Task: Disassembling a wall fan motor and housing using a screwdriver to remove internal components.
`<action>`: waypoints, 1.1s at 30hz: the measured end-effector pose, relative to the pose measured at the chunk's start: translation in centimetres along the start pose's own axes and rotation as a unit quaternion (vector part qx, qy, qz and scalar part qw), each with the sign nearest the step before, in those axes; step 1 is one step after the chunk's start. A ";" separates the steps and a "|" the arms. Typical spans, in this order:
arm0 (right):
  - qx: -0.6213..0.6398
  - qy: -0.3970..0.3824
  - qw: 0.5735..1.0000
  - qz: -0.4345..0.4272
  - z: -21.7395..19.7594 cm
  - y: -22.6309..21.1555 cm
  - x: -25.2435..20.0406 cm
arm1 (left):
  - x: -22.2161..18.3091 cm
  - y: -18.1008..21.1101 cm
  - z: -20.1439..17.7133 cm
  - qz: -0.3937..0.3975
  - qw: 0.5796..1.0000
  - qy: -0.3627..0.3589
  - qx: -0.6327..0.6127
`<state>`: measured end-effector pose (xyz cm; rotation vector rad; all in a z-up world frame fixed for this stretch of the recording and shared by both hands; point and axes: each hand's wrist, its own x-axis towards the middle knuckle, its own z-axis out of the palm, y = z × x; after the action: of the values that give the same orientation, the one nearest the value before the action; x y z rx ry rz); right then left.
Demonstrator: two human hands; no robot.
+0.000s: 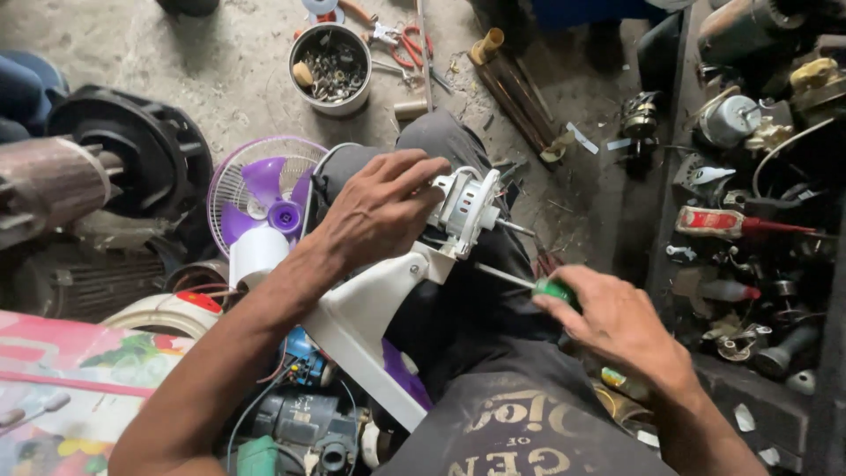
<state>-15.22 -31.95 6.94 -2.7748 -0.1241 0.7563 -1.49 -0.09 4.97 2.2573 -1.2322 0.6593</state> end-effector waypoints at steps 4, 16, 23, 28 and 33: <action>0.044 -0.091 0.993 -0.057 4.3 1.2 1.9 | -1.5 1.9 1.7 -0.151 0.986 -0.067 -0.033; -0.030 0.346 0.896 -0.278 -3.1 -7.0 9.1 | -0.3 4.3 -0.2 -0.481 0.811 -0.178 -0.283; -0.158 0.201 0.936 -0.243 -4.2 -10.5 10.5 | -0.9 3.6 0.0 -0.524 0.745 -0.183 -0.370; -0.311 0.183 0.901 -0.243 -2.3 -12.7 11.5 | -0.6 2.6 -0.2 -0.525 0.732 -0.188 -0.392; -0.370 0.160 0.873 -0.275 -1.7 -13.8 12.4 | -2.4 1.4 2.0 -0.517 0.719 -0.181 -0.429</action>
<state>-3.85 -17.23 6.06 -3.2027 -1.3188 0.0775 -3.50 -0.51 2.18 1.7985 -0.1046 -0.6904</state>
